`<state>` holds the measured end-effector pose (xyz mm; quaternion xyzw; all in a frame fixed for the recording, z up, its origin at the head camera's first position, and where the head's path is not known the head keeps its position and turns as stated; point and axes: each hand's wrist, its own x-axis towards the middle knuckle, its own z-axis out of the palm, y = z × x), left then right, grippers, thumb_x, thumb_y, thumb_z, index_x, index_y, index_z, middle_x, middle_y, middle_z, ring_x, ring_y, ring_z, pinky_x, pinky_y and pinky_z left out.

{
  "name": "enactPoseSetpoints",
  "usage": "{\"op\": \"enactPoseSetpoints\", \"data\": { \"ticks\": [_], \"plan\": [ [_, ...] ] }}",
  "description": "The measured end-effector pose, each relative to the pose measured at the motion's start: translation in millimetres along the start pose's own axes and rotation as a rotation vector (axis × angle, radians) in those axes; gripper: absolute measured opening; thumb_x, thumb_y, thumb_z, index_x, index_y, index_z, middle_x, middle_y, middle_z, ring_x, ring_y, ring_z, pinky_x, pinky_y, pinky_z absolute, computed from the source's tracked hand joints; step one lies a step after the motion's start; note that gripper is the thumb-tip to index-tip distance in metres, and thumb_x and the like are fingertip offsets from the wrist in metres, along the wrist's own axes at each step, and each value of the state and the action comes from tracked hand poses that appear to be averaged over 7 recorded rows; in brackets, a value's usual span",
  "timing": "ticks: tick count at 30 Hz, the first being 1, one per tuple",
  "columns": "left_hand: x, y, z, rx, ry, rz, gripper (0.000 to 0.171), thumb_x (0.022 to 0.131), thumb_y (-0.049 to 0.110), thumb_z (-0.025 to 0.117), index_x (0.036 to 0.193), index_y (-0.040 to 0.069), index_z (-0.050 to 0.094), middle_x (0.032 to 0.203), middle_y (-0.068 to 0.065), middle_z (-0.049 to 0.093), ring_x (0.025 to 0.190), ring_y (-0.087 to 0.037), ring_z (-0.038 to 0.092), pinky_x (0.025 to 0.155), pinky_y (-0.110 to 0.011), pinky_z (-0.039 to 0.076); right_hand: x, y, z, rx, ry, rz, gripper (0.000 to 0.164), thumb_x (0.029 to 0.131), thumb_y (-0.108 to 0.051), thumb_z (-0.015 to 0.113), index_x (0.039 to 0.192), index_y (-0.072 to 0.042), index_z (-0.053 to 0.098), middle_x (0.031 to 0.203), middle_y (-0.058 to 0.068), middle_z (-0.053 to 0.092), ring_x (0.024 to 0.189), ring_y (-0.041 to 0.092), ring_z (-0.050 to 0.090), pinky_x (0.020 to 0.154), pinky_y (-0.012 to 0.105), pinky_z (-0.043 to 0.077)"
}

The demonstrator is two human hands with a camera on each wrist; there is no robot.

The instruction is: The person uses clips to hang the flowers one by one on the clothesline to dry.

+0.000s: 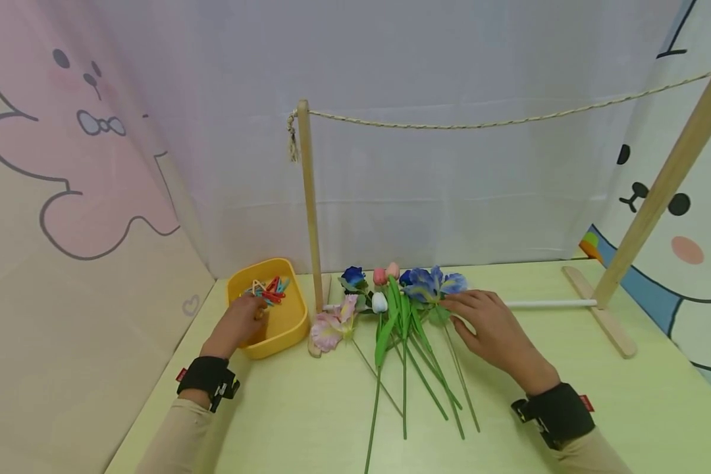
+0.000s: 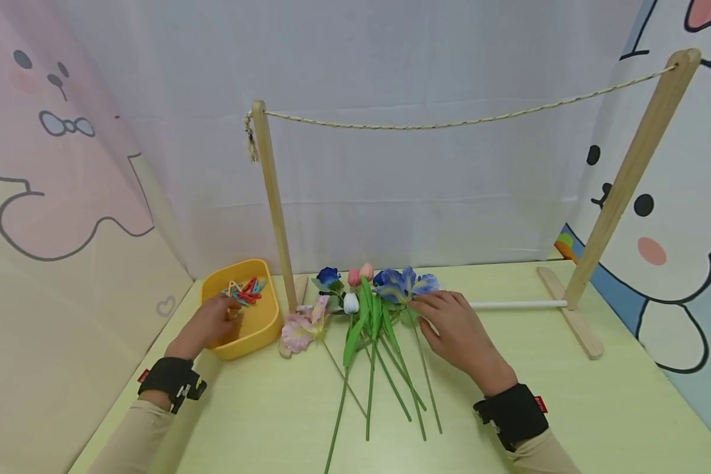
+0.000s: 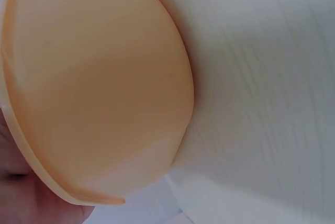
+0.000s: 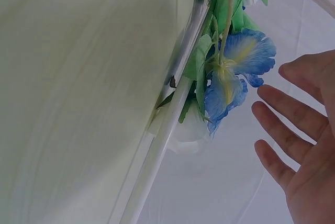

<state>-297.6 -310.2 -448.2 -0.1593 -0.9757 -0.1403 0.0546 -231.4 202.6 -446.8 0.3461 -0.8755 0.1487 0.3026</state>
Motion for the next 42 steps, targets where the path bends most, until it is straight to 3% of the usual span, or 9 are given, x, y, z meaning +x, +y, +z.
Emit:
{"op": "enactPoseSetpoints", "data": {
  "ticks": [7,13,18,23,25,29,31,35,42],
  "plan": [
    [1.9,-3.1,0.7,0.008,0.023,0.006,0.026,0.084,-0.007,0.075,0.109,-0.011,0.068,0.103,-0.022,0.055,0.085,-0.032,0.056,0.082,-0.048,0.054,0,-4,0,-0.005,0.000,-0.008,0.038,0.084,-0.006,0.080,0.121,-0.005,0.074,0.117,0.014,0.072,0.109,0.037,0.066,0.091,0.056,0.050],
    [3.7,-2.3,-0.5,0.070,-0.017,0.034,0.008,0.085,-0.005,0.071,0.093,-0.005,0.070,0.082,-0.012,0.057,0.076,-0.027,0.050,0.072,-0.042,0.046,0,-6,1,0.002,-0.007,-0.012,0.036,0.086,-0.006,0.079,0.122,-0.007,0.073,0.116,0.012,0.073,0.108,0.036,0.066,0.091,0.055,0.051],
    [4.2,5.4,-1.7,0.039,-0.078,0.061,0.009,0.085,-0.004,0.074,0.094,-0.003,0.074,0.085,-0.009,0.067,0.079,-0.026,0.060,0.079,-0.044,0.055,-1,-5,1,0.001,-0.009,-0.009,0.036,0.086,-0.006,0.079,0.121,-0.008,0.073,0.116,0.011,0.073,0.109,0.035,0.067,0.091,0.055,0.051],
    [1.2,15.4,-1.4,0.012,-0.043,0.115,0.017,0.085,0.002,0.078,0.101,-0.002,0.074,0.094,-0.012,0.070,0.087,-0.031,0.063,0.084,-0.050,0.056,-1,-5,1,-0.003,-0.019,-0.011,0.036,0.085,-0.005,0.079,0.121,-0.007,0.073,0.116,0.011,0.073,0.108,0.035,0.066,0.091,0.054,0.051],
    [-0.9,18.3,-0.5,0.052,0.017,0.078,0.027,0.085,0.009,0.081,0.108,-0.003,0.072,0.101,-0.016,0.066,0.091,-0.034,0.060,0.083,-0.052,0.055,-1,-5,1,-0.003,-0.022,-0.016,0.036,0.085,-0.005,0.079,0.121,-0.007,0.074,0.116,0.012,0.073,0.108,0.035,0.066,0.091,0.055,0.051],
    [-5.9,22.1,1.7,0.108,0.090,-0.082,0.044,0.088,0.022,0.080,0.117,-0.007,0.064,0.108,-0.026,0.056,0.093,-0.040,0.057,0.076,-0.055,0.056,-2,-6,1,-0.004,-0.024,-0.026,0.037,0.086,-0.005,0.079,0.122,-0.006,0.073,0.115,0.012,0.073,0.108,0.036,0.066,0.091,0.055,0.052],
    [-7.5,23.4,2.6,0.087,0.047,-0.139,0.038,0.090,0.023,0.077,0.105,-0.009,0.063,0.098,-0.024,0.055,0.084,-0.037,0.056,0.067,-0.050,0.054,-2,-7,0,-0.004,-0.023,-0.028,0.036,0.086,-0.006,0.078,0.122,-0.007,0.073,0.115,0.011,0.073,0.108,0.035,0.066,0.091,0.054,0.052],
    [-7.9,25.4,3.5,0.047,-0.070,-0.184,0.031,0.092,0.021,0.075,0.079,-0.001,0.056,0.075,-0.012,0.048,0.067,-0.026,0.050,0.057,-0.036,0.042,-2,-10,1,-0.003,-0.020,-0.034,0.035,0.086,-0.005,0.078,0.121,-0.008,0.074,0.114,0.010,0.073,0.107,0.034,0.067,0.091,0.053,0.052],
    [-7.0,24.2,2.5,0.051,-0.083,-0.196,0.022,0.093,0.011,0.072,0.084,-0.002,0.058,0.074,-0.008,0.048,0.068,-0.025,0.048,0.064,-0.037,0.042,4,-16,1,-0.005,-0.021,-0.077,0.035,0.085,-0.006,0.079,0.120,-0.009,0.074,0.113,0.008,0.073,0.105,0.031,0.066,0.090,0.051,0.052]
  ]
}}
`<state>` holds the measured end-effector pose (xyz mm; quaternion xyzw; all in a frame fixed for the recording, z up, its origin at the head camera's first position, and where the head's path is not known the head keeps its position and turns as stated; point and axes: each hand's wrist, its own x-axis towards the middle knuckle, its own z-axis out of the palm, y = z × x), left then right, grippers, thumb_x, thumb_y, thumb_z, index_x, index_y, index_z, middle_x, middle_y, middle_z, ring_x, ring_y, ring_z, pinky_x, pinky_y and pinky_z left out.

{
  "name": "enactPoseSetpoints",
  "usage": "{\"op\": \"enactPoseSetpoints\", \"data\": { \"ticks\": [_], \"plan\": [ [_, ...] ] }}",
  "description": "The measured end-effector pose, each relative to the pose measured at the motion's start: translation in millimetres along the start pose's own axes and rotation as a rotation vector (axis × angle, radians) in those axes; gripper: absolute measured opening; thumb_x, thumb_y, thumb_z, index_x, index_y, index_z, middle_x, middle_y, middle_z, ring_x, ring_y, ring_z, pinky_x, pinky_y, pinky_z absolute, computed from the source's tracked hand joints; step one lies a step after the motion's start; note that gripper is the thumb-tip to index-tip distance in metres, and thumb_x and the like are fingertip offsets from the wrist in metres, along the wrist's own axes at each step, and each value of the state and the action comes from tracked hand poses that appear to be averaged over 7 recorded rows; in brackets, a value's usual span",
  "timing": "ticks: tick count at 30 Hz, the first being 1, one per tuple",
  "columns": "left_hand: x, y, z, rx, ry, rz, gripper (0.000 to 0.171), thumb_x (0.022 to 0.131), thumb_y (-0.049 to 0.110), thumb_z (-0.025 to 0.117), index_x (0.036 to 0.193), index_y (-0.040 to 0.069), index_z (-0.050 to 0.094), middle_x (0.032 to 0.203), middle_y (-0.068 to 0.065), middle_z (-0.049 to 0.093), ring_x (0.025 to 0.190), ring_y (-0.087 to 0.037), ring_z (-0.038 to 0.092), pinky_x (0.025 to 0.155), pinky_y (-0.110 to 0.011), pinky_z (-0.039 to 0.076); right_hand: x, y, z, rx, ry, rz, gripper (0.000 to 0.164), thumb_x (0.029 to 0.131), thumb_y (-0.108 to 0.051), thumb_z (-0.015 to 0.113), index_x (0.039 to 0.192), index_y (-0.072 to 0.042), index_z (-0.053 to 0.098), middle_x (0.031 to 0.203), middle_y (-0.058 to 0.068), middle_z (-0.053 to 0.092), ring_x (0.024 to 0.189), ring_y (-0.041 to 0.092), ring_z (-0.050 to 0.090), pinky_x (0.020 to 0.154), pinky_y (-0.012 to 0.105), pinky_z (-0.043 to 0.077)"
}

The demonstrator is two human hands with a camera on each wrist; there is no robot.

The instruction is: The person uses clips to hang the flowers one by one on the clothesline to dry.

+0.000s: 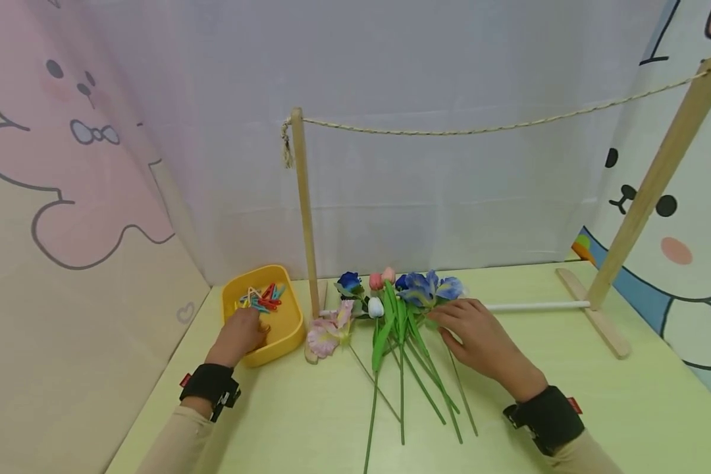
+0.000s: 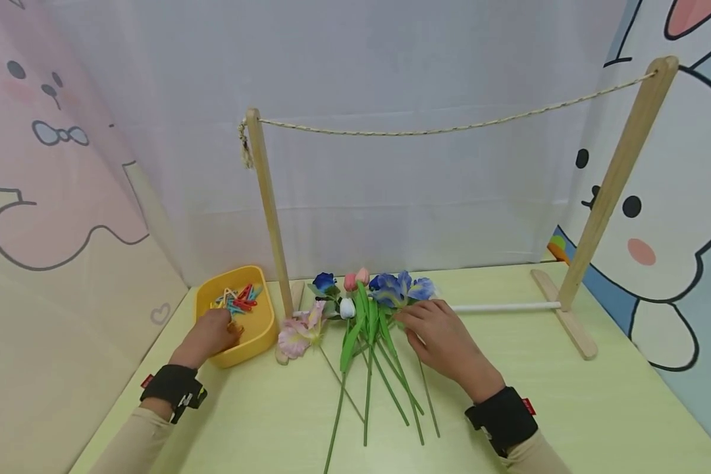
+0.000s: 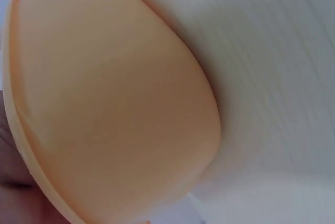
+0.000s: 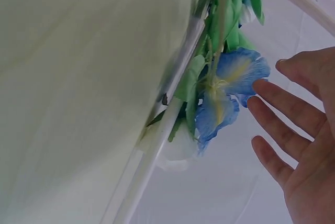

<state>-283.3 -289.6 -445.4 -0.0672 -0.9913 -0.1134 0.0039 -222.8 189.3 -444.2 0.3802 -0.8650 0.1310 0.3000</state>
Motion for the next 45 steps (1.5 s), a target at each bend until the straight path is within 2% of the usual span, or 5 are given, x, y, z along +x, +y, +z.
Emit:
{"op": "enactPoseSetpoints", "data": {
  "ticks": [4,8,16,33,45],
  "plan": [
    [-0.6,-0.7,1.3,-0.020,0.053,0.040,0.021,0.091,0.007,0.072,0.080,-0.002,0.057,0.072,-0.009,0.048,0.067,-0.025,0.047,0.064,-0.037,0.041,6,-3,1,0.005,-0.005,-0.013,0.035,0.086,-0.006,0.079,0.121,-0.010,0.073,0.115,0.007,0.072,0.106,0.030,0.066,0.091,0.050,0.052],
    [-2.2,6.5,-1.8,-0.035,0.202,0.120,0.015,0.090,0.002,0.072,0.094,-0.009,0.061,0.087,-0.019,0.054,0.075,-0.031,0.052,0.069,-0.043,0.050,9,-6,1,0.012,-0.009,-0.027,0.036,0.086,-0.008,0.079,0.122,-0.011,0.073,0.117,0.007,0.072,0.107,0.029,0.066,0.092,0.049,0.051],
    [-13.9,41.4,-12.3,-0.152,0.433,0.289,0.032,0.085,-0.003,0.081,0.113,-0.010,0.066,0.101,-0.022,0.059,0.088,-0.036,0.059,0.079,-0.049,0.056,18,-14,-1,0.052,0.003,-0.030,0.037,0.085,-0.007,0.080,0.122,-0.010,0.073,0.118,0.009,0.072,0.110,0.031,0.066,0.092,0.051,0.052],
    [-58.4,152.2,6.0,-0.361,0.317,0.685,0.031,0.084,-0.003,0.081,0.112,0.006,0.071,0.107,-0.005,0.068,0.091,-0.017,0.065,0.075,-0.030,0.060,40,-49,-5,0.177,-0.052,-0.009,0.043,0.090,-0.018,0.081,0.131,-0.013,0.069,0.123,0.004,0.071,0.117,0.026,0.064,0.102,0.051,0.050],
    [-69.5,174.6,30.1,-0.470,0.269,0.766,0.028,0.088,0.003,0.081,0.112,0.011,0.068,0.108,0.001,0.065,0.089,-0.005,0.062,0.073,-0.019,0.055,30,-63,0,0.237,-0.130,0.014,0.040,0.088,-0.032,0.083,0.123,-0.016,0.074,0.116,-0.003,0.073,0.109,0.019,0.066,0.097,0.048,0.052]
  ]
}}
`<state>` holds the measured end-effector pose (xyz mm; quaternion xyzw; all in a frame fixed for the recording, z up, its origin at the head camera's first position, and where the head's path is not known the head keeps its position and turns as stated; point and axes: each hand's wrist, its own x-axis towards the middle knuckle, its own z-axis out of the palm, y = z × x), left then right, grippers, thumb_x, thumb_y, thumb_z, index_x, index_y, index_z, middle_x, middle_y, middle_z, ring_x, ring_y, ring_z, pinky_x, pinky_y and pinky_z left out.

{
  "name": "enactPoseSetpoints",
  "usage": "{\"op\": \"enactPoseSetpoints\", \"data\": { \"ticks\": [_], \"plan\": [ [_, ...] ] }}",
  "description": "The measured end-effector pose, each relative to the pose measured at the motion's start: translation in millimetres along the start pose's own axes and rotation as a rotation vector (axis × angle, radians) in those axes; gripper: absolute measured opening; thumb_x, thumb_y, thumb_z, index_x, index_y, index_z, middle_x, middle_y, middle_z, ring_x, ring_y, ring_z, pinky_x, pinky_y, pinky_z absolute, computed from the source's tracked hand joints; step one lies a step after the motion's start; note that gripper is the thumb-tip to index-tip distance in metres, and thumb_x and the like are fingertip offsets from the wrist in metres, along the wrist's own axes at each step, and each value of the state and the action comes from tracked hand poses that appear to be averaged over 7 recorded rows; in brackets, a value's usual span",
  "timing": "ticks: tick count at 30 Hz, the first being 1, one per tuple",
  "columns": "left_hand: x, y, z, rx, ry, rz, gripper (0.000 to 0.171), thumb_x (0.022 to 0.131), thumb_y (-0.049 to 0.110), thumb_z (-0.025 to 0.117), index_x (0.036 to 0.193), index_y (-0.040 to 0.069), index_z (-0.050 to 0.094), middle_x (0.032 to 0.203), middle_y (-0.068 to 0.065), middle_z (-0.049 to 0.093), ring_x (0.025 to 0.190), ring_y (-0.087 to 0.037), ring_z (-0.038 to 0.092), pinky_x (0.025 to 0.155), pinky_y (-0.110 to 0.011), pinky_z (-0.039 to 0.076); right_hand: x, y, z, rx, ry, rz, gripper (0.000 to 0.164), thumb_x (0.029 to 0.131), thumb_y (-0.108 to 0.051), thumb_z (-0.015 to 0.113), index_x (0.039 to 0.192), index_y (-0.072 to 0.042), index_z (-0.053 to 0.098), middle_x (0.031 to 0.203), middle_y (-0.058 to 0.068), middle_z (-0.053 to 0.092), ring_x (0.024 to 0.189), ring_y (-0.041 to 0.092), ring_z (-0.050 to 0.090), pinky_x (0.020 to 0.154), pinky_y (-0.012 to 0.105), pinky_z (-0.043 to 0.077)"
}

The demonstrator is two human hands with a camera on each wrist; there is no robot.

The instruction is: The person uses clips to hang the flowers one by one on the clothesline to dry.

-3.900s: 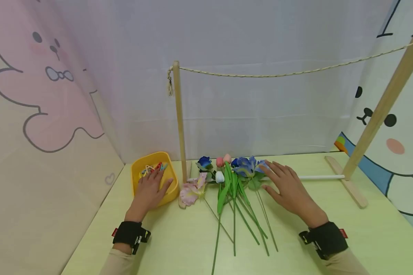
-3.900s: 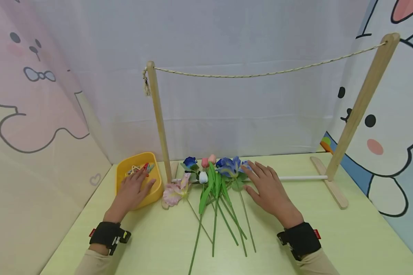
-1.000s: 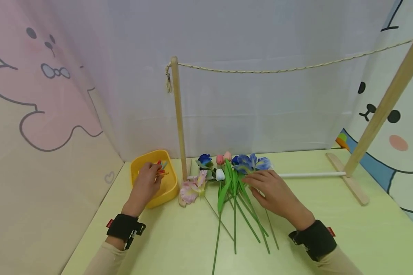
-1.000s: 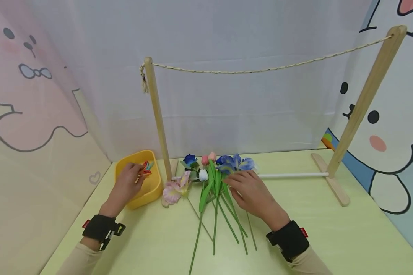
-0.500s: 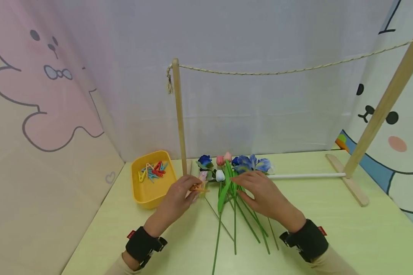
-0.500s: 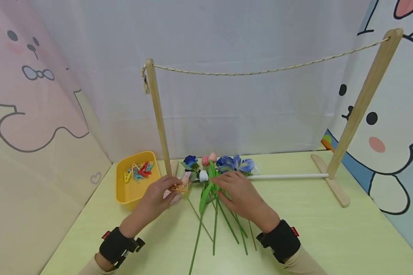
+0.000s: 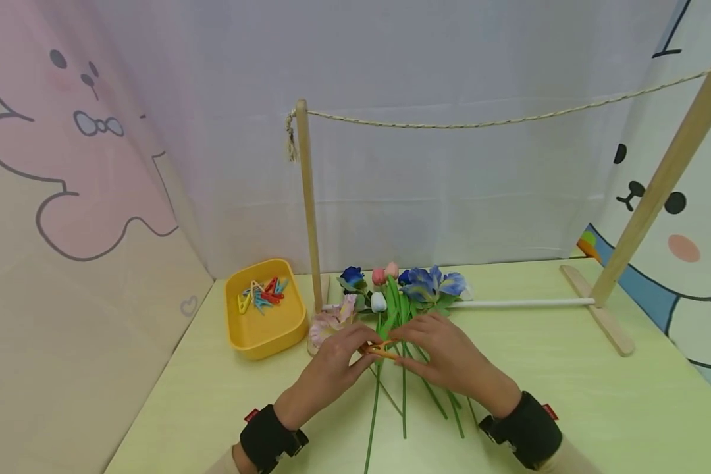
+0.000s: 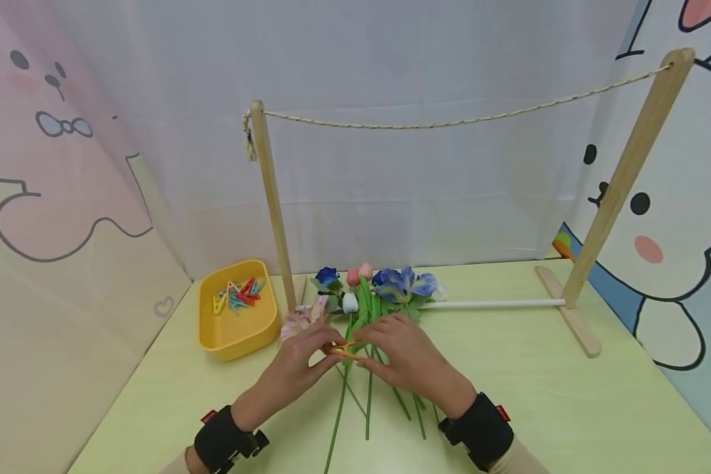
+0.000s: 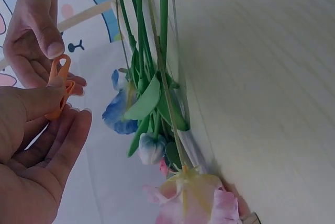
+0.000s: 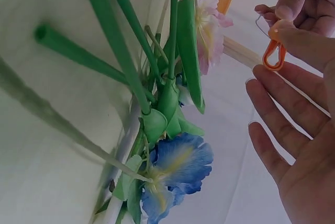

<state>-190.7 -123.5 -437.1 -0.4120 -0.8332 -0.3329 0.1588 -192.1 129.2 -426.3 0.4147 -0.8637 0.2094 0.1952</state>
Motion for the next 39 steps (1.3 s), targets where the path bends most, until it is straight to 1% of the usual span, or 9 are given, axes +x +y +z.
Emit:
{"op": "enactPoseSetpoints", "data": {
  "ticks": [4,8,12,14,19,24,30,35,39],
  "plan": [
    [-2.8,-1.3,4.4,-0.020,0.013,-0.002,0.027,0.089,0.006,0.080,0.112,0.011,0.068,0.107,0.002,0.066,0.089,-0.005,0.063,0.072,-0.024,0.058,-2,-1,2,0.002,-0.001,-0.008,0.036,0.087,-0.032,0.085,0.118,-0.018,0.075,0.114,-0.004,0.073,0.107,0.018,0.066,0.096,0.047,0.053],
    [-6.4,-4.0,6.0,-0.005,-0.004,-0.022,0.026,0.091,0.008,0.079,0.114,0.012,0.069,0.109,0.003,0.066,0.091,-0.009,0.064,0.072,-0.032,0.059,-5,0,2,-0.017,0.001,0.000,0.035,0.085,-0.028,0.086,0.117,-0.017,0.075,0.112,-0.003,0.073,0.107,0.020,0.066,0.094,0.047,0.054],
    [-14.1,-10.9,5.8,0.050,-0.045,-0.038,0.026,0.091,0.007,0.079,0.114,0.013,0.070,0.111,0.004,0.067,0.095,-0.012,0.066,0.078,-0.029,0.058,-9,5,0,-0.040,0.019,0.013,0.035,0.084,-0.024,0.086,0.116,-0.015,0.075,0.113,-0.001,0.072,0.106,0.021,0.066,0.092,0.046,0.055],
    [-18.4,-15.4,6.0,0.085,-0.074,-0.028,0.026,0.090,0.007,0.080,0.114,0.012,0.071,0.112,0.004,0.067,0.099,-0.012,0.066,0.083,-0.027,0.057,-12,8,-1,-0.057,0.036,0.019,0.034,0.083,-0.022,0.087,0.114,-0.015,0.075,0.112,-0.001,0.072,0.106,0.021,0.066,0.092,0.045,0.055],
    [-25.2,-22.8,7.9,0.151,-0.169,0.042,0.029,0.088,0.002,0.080,0.114,0.012,0.071,0.114,0.003,0.067,0.109,-0.013,0.063,0.094,-0.027,0.054,-15,16,-6,-0.083,0.073,0.026,0.034,0.082,-0.020,0.088,0.114,-0.016,0.075,0.110,-0.002,0.071,0.103,0.020,0.066,0.090,0.044,0.055],
    [-26.8,-23.4,12.6,0.197,-0.255,0.144,0.035,0.086,-0.008,0.076,0.115,0.012,0.071,0.119,0.000,0.065,0.114,-0.013,0.061,0.097,-0.021,0.051,-14,20,-8,-0.083,0.091,0.020,0.033,0.085,-0.021,0.086,0.115,-0.016,0.075,0.110,-0.001,0.072,0.102,0.021,0.067,0.088,0.044,0.056],
    [-22.3,-24.4,22.5,0.335,-0.345,0.251,0.024,0.091,-0.004,0.073,0.107,0.013,0.075,0.114,0.001,0.067,0.109,-0.012,0.061,0.096,-0.020,0.050,-17,21,-11,-0.079,0.114,0.011,0.033,0.084,-0.021,0.086,0.115,-0.016,0.075,0.110,-0.002,0.071,0.103,0.021,0.067,0.088,0.043,0.055],
    [-18.8,-25.2,27.0,0.460,-0.363,0.332,0.015,0.094,0.004,0.074,0.102,0.017,0.076,0.108,0.004,0.067,0.104,-0.011,0.059,0.095,-0.019,0.049,-19,23,-12,-0.100,0.111,0.021,0.035,0.083,-0.020,0.087,0.115,-0.015,0.075,0.111,-0.002,0.072,0.103,0.021,0.067,0.089,0.043,0.056],
    [-17.3,-25.7,28.7,0.501,-0.360,0.374,0.015,0.094,0.006,0.075,0.104,0.017,0.076,0.110,0.004,0.067,0.108,-0.012,0.060,0.099,-0.021,0.048,-20,25,-12,-0.103,0.123,0.020,0.036,0.081,-0.018,0.088,0.115,-0.015,0.075,0.110,-0.001,0.072,0.102,0.022,0.067,0.088,0.044,0.056]
  ]
}}
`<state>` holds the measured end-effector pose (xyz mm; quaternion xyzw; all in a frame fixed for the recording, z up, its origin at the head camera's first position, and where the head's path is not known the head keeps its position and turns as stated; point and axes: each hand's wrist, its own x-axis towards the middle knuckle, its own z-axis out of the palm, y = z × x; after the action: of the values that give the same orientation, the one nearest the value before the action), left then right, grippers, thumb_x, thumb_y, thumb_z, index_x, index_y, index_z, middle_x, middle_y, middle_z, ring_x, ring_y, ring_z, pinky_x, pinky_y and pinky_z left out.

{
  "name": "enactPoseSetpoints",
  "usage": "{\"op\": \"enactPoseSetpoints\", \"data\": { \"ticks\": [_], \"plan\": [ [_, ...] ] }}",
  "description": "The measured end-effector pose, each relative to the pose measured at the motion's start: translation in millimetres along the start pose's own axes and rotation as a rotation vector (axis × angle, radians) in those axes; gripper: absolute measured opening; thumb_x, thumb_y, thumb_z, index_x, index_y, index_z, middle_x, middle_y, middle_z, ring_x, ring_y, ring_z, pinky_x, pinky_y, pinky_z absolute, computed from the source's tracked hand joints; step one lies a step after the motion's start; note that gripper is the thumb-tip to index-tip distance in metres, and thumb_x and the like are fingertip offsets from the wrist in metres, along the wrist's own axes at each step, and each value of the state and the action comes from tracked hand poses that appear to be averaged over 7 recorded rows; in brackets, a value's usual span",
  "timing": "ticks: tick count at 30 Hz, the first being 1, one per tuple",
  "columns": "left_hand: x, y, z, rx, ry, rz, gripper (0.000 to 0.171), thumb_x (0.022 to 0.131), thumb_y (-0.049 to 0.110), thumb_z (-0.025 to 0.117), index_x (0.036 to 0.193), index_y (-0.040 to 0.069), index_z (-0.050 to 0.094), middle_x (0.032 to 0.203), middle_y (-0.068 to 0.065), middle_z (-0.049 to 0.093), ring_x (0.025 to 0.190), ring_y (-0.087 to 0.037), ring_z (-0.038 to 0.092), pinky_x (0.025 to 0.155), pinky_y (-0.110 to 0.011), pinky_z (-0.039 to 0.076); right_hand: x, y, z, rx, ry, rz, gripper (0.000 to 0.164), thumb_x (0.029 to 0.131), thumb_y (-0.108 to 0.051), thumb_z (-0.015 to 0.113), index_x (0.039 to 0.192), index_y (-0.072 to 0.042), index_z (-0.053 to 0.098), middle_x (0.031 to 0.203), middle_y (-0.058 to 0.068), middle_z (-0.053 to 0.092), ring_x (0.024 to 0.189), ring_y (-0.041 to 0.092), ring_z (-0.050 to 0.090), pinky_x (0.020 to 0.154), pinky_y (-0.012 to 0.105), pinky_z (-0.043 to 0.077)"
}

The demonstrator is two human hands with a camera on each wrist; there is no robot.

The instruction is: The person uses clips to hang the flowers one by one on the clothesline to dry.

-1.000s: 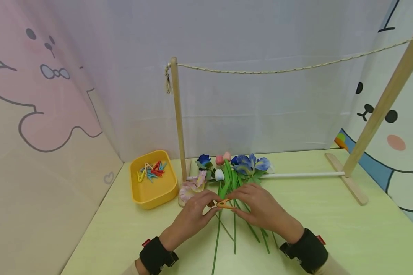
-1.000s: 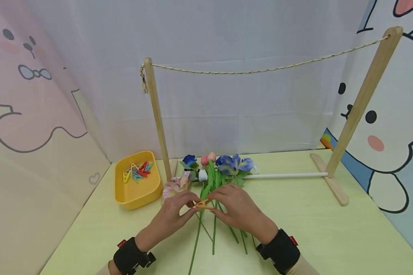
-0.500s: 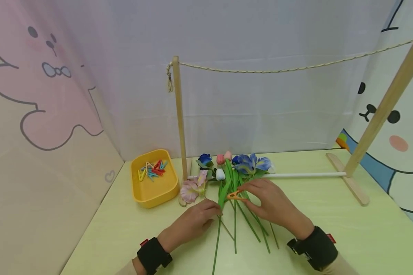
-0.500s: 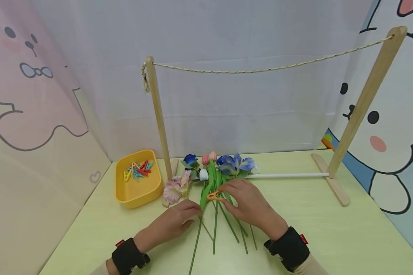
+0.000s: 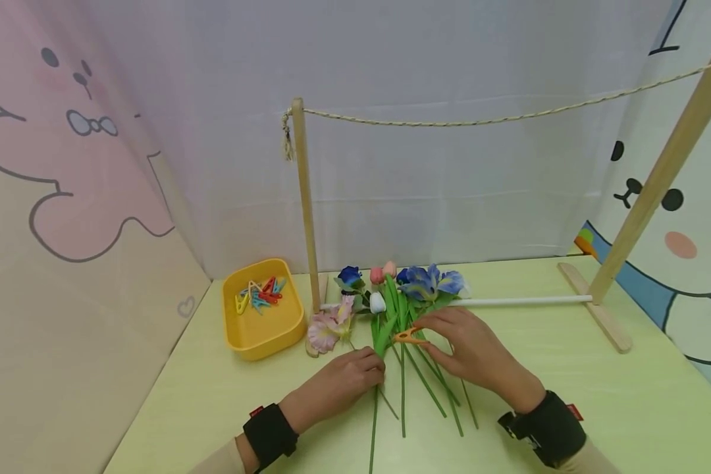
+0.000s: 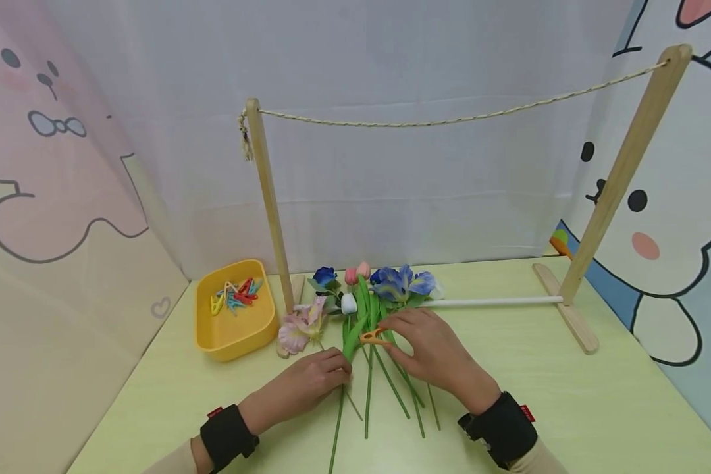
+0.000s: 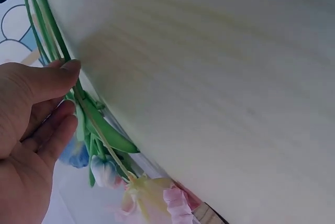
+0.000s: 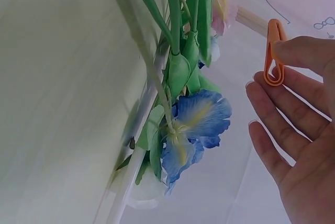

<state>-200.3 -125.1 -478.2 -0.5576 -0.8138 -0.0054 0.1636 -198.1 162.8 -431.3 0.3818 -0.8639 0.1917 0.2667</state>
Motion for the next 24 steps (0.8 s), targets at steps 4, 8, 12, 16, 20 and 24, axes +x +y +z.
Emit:
{"op": "enactPoseSetpoints", "data": {
  "ticks": [4,8,12,16,20,24],
  "plan": [
    [1.1,-1.0,-0.6,0.023,-0.013,0.034,0.021,0.092,0.004,0.076,0.110,0.017,0.075,0.116,0.004,0.068,0.116,-0.013,0.060,0.107,-0.025,0.045,-1.3,1.0,-0.6,-0.001,0.009,0.001,0.035,0.081,-0.019,0.088,0.114,-0.013,0.076,0.109,-0.001,0.072,0.102,0.023,0.067,0.088,0.045,0.056],
    [1.2,-2.1,-2.3,0.043,-0.019,0.054,0.022,0.093,0.004,0.075,0.109,0.018,0.074,0.112,0.005,0.069,0.115,-0.011,0.060,0.108,-0.025,0.044,-2.4,0.7,-0.4,0.003,-0.002,0.003,0.035,0.082,-0.019,0.087,0.114,-0.013,0.075,0.109,-0.001,0.072,0.101,0.022,0.067,0.088,0.045,0.056],
    [-0.3,-2.1,-3.4,0.003,0.010,0.058,0.019,0.093,0.004,0.075,0.107,0.017,0.074,0.108,0.006,0.068,0.110,-0.010,0.061,0.101,-0.023,0.048,-3.0,0.3,0.3,0.004,-0.013,0.009,0.034,0.083,-0.020,0.086,0.115,-0.014,0.075,0.110,-0.001,0.072,0.102,0.022,0.067,0.089,0.045,0.055],
    [-1.7,-1.3,-2.4,-0.035,0.031,0.056,0.017,0.093,0.006,0.076,0.106,0.018,0.074,0.106,0.006,0.067,0.104,-0.009,0.061,0.094,-0.021,0.051,-4.0,1.0,0.4,-0.002,-0.009,0.016,0.034,0.084,-0.020,0.086,0.116,-0.014,0.075,0.110,0.000,0.072,0.103,0.023,0.067,0.089,0.045,0.055],
    [-2.6,-0.9,0.1,-0.046,0.012,0.036,0.016,0.095,0.006,0.074,0.105,0.018,0.072,0.102,0.007,0.064,0.099,-0.008,0.060,0.090,-0.020,0.051,-4.2,1.1,0.7,-0.001,-0.010,0.016,0.033,0.084,-0.019,0.086,0.115,-0.014,0.075,0.110,-0.001,0.072,0.102,0.023,0.067,0.088,0.045,0.055],
    [-3.2,-0.9,0.4,-0.039,-0.002,0.022,0.017,0.095,0.004,0.073,0.104,0.018,0.070,0.101,0.007,0.063,0.098,-0.008,0.060,0.091,-0.021,0.051,-4.1,0.9,0.6,0.001,-0.011,0.017,0.033,0.084,-0.019,0.085,0.115,-0.014,0.075,0.109,-0.001,0.072,0.102,0.022,0.066,0.088,0.045,0.055]
  ]
}}
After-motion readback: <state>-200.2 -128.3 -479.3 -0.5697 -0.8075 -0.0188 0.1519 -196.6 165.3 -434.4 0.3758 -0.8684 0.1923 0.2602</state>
